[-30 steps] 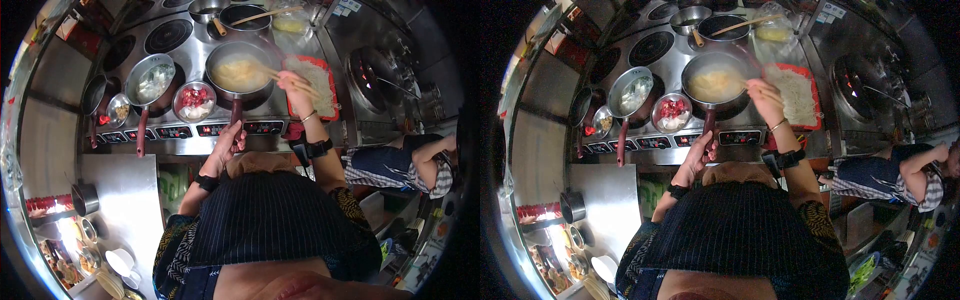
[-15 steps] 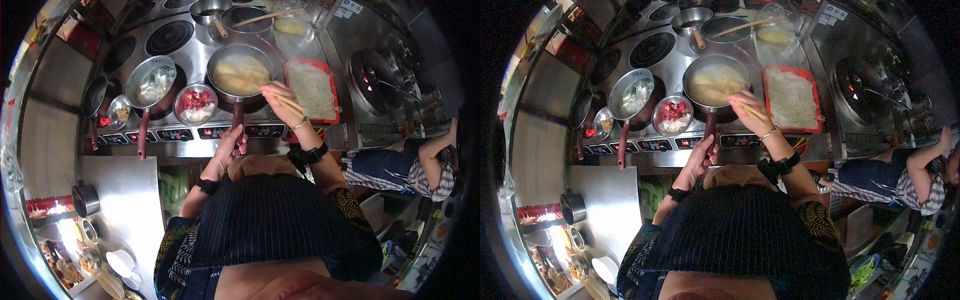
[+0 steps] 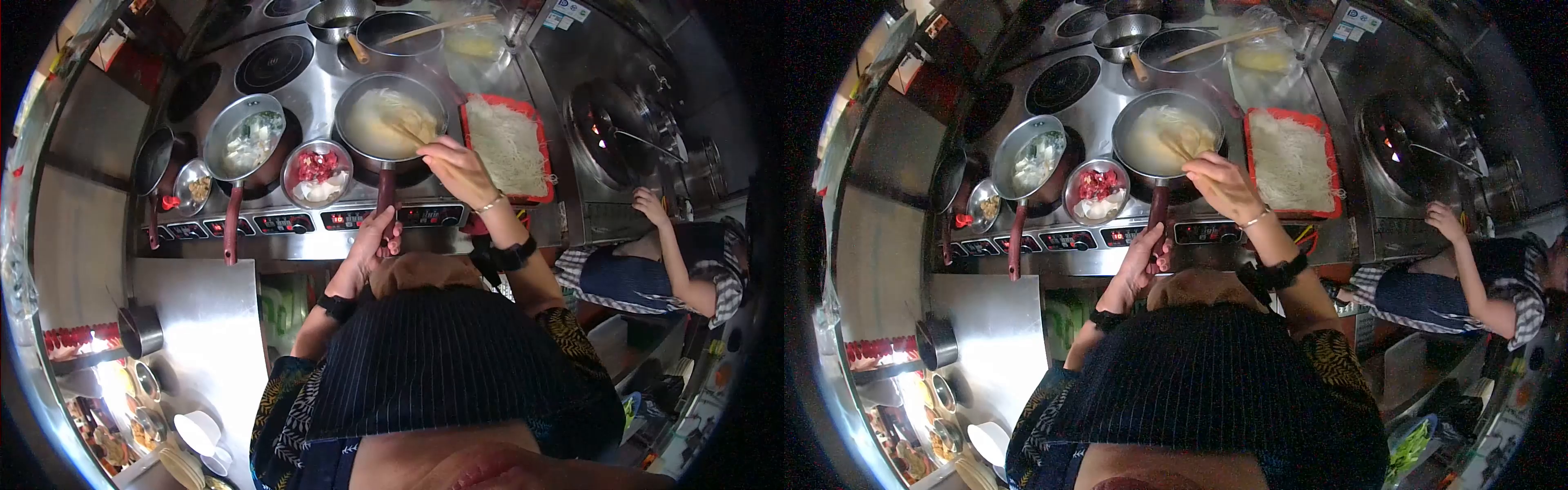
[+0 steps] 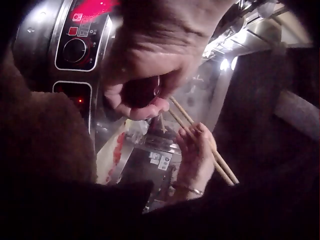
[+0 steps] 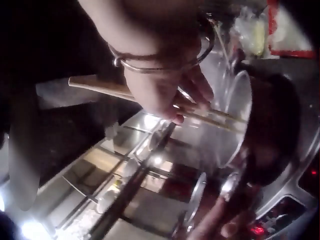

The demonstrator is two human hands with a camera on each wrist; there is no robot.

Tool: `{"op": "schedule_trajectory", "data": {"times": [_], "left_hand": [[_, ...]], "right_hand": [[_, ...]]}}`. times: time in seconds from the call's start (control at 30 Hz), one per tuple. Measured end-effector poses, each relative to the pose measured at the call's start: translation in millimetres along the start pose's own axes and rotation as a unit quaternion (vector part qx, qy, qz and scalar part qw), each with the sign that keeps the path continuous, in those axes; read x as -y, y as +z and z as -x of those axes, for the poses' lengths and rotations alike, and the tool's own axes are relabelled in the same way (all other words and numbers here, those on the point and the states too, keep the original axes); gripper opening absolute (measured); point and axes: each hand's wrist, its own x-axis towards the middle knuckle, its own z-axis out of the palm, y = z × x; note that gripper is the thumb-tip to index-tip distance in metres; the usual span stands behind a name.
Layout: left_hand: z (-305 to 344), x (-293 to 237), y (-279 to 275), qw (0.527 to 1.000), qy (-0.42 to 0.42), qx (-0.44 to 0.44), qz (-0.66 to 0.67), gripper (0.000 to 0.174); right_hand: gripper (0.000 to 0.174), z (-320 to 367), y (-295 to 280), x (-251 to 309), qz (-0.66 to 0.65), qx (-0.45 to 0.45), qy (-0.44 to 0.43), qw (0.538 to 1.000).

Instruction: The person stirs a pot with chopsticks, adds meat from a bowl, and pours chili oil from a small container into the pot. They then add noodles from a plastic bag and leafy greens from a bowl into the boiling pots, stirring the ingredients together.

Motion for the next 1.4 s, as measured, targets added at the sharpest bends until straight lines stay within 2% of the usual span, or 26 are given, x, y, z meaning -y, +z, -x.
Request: {"op": "schedule_trajectory", "data": {"times": [0.03,0.1,0.13,0.2,0.23,0.27,0.33,0.37,0.47,0.5,0.67,0.73,0.8,0.87,0.93,1.03,1.23,1.4], "left_hand": [[-0.1,-0.5,-0.6,1.000,0.000,0.001,-0.002,0.023],[0.4,-0.3,-0.1,1.000,-0.002,-0.006,0.001,0.021],[1.4,-0.6,0.8,1.000,-0.002,-0.011,0.001,0.021],[3.7,-2.1,2.5,1.000,-0.002,-0.006,0.002,0.020],[4.0,-2.7,2.9,1.000,-0.002,-0.001,0.000,0.020],[3.6,-2.7,3.1,1.000,-0.002,0.001,-0.002,0.020],[2.3,-2.6,2.9,1.000,-0.003,-0.012,-0.015,0.020],[1.9,-2.3,2.3,1.000,-0.002,-0.007,-0.017,0.020],[6.0,-4.6,6.3,1.000,-0.004,-0.009,-0.014,0.020],[6.7,-4.7,6.8,1.000,-0.006,-0.009,-0.016,0.020],[6.5,-4.9,6.0,1.000,-0.008,-0.015,-0.020,0.023],[3.3,-3.0,3.6,1.000,-0.011,-0.021,-0.018,0.026],[3.1,-2.3,1.9,1.000,-0.007,0.004,-0.013,0.026],[4.7,-1.7,2.7,1.000,-0.005,0.009,-0.016,0.027],[4.7,-2.9,4.2,1.000,-0.005,0.009,-0.012,0.028],[5.2,-3.2,4.9,1.000,-0.008,0.011,-0.013,0.028],[3.6,-1.1,2.2,1.000,-0.003,-0.001,-0.017,0.031],[3.7,-2.7,2.6,0.999,0.001,0.005,-0.032,0.031]], "right_hand": [[0.011,-1.9,-11.5,9.7,0.000,0.002,0.001,1.000],[0.009,-4.5,-37.2,24.7,0.114,-0.006,-0.039,0.993],[0.009,-4.0,-41.2,27.6,0.114,-0.005,-0.039,0.993],[0.008,-3.4,-46.1,30.7,0.104,-0.062,0.099,0.988],[0.009,-1.7,-39.2,19.3,0.223,-0.024,-0.026,0.974],[0.009,3.6,-27.5,10.4,0.207,-0.004,-0.035,0.978],[0.009,10.5,-19.3,23.7,0.041,0.008,0.010,0.999],[0.008,11.3,-20.0,29.7,0.016,0.008,0.037,0.999],[0.008,9.3,-40.7,46.6,0.016,-0.020,0.071,0.997],[0.008,8.6,-45.4,50.9,0.018,-0.027,0.107,0.994],[0.010,16.9,-15.4,21.8,-0.056,-0.063,0.079,0.993],[0.013,19.9,-5.3,13.8,-0.161,-0.130,0.176,0.962],[0.015,23.4,-8.3,7.8,-0.134,-0.141,0.194,0.962],[0.012,27.8,-15.6,11.7,-0.178,-0.210,0.224,0.935],[0.014,32.0,-28.4,16.0,-0.169,-0.229,0.233,0.930],[0.018,45.6,-37.2,21.1,-0.241,-0.282,0.282,0.885],[0.017,56.9,-59.3,40.1,-0.276,-0.265,0.335,0.861],[0.022,38.2,-66.6,43.4,-0.291,-0.287,0.330,0.851]]}}
